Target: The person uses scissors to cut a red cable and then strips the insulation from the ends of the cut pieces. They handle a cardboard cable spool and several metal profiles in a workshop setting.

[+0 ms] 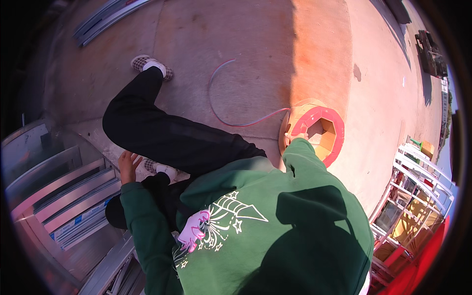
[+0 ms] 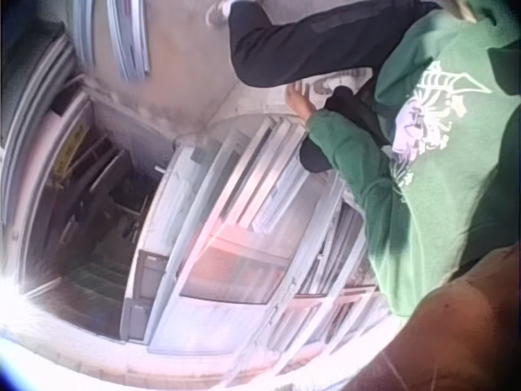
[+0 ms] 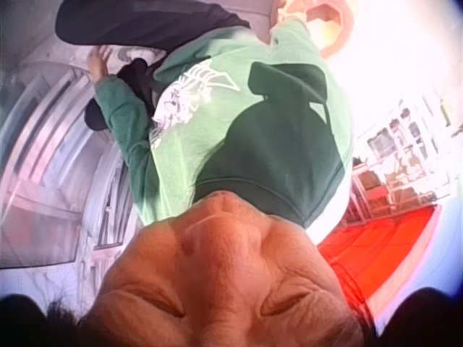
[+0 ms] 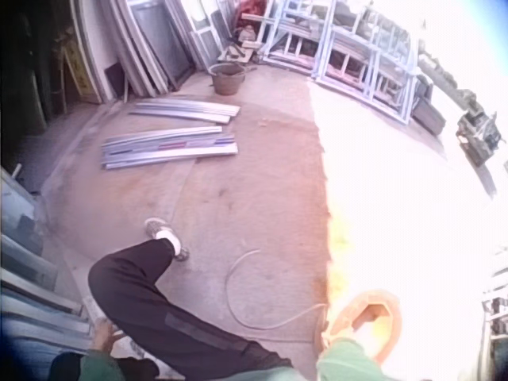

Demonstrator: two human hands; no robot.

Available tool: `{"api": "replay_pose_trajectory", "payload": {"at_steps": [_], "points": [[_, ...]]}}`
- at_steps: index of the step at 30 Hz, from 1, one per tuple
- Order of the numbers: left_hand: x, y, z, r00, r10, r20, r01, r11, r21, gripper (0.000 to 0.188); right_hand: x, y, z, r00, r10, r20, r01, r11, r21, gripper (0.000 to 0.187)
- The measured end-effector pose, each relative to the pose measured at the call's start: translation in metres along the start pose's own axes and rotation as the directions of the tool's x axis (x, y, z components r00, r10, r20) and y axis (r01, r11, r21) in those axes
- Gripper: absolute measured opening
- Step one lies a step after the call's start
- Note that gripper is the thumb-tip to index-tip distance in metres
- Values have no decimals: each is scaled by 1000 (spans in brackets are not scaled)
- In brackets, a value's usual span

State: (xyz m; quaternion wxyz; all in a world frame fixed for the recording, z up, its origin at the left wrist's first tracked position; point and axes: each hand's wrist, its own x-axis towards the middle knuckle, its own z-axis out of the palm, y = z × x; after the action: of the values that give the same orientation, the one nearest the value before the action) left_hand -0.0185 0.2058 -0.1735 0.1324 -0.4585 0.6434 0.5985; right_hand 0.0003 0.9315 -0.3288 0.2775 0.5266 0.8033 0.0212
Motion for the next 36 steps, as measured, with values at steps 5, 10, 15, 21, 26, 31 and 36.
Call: {"api": "replay_pose_trajectory", "payload": {"at_steps": [5,10,15,21,26,31,36], "points": [[-49,31,-2,999,31,-41,-35,996,-82,49,5,-6,13,988,57,-142,-51,998,42,120],[-70,42,1,997,65,-36,-69,990,-125,59,27,4,14,996,28,-83,-26,999,28,119],[-74,46,1,995,103,-16,-104,983,-152,63,68,24,-29,984,39,-172,18,948,317,104],[-65,51,0,983,180,23,-171,961,-215,64,81,40,-172,895,-419,-154,290,285,913,64],[-66,72,8,956,291,45,-271,928,-254,62,13,-51,-304,609,-663,-435,530,-68,845,71],[-104,116,4,891,454,25,-434,866,-250,52,-110,-172,-441,188,-730,-657,441,-535,721,72],[-137,158,-27,819,571,-56,-566,786,-248,46,-265,-277,-555,-185,-635,-750,161,-772,615,64]]}}
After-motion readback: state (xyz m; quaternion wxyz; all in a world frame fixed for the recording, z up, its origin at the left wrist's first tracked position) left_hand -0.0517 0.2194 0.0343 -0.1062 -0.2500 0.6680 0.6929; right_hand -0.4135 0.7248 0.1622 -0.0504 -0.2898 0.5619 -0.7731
